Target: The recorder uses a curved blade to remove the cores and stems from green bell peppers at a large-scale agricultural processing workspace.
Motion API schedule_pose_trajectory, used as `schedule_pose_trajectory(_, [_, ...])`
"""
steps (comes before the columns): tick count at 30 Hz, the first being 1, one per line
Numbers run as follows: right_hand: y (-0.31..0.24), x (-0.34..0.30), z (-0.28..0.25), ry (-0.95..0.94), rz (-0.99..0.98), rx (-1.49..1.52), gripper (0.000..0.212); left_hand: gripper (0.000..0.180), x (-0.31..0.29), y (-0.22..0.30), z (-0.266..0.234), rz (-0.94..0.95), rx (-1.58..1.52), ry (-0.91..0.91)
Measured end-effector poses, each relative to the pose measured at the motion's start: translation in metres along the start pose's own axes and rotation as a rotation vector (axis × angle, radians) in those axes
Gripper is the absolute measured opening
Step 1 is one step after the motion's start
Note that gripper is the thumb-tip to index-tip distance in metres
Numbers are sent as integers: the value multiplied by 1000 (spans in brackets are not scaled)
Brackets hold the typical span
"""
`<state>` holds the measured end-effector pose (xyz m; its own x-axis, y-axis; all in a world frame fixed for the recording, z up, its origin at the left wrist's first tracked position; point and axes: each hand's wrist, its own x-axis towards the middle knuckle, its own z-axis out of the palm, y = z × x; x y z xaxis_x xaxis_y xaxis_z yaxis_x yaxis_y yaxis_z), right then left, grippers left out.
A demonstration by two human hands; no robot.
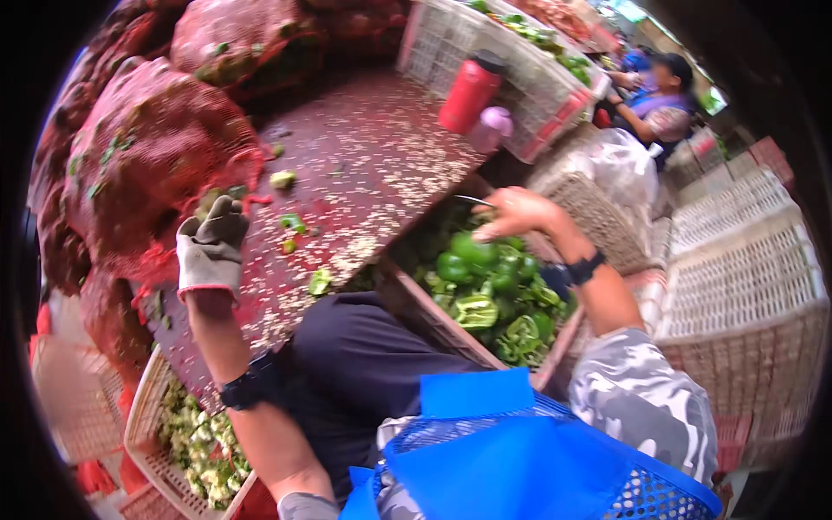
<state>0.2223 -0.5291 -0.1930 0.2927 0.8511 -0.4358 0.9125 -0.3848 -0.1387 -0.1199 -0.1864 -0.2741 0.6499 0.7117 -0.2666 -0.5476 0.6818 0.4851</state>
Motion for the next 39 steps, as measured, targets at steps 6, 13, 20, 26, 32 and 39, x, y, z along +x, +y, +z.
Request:
schedule_pose_trajectory(6, [-56, 49, 7, 481, -49, 219, 42, 59, -8, 37, -25, 280, -135, 216])
schedule_pose_trajectory(13, [-254, 228, 6, 637, -529, 306, 44, 69, -4, 52, -58, 423, -98, 372])
schedule_pose_trajectory(20, [-325, 303, 28, 691, -458, 19, 45, 69, 0, 53, -58, 376, -132, 288])
schedule_pose_trajectory(26, [-263, 246, -19, 482, -627, 647, 41, 71, -6, 59, -65, 316, -172, 281])
schedule_pose_trajectory(32, [-129, 71, -59, 82, -265, 189, 41, 71, -12, 57, -48, 343, -168, 279])
schedule_pose_trajectory(39, [-115, 90, -19, 382, -287, 100, 51, 72, -7, 50, -46, 289, -141, 242])
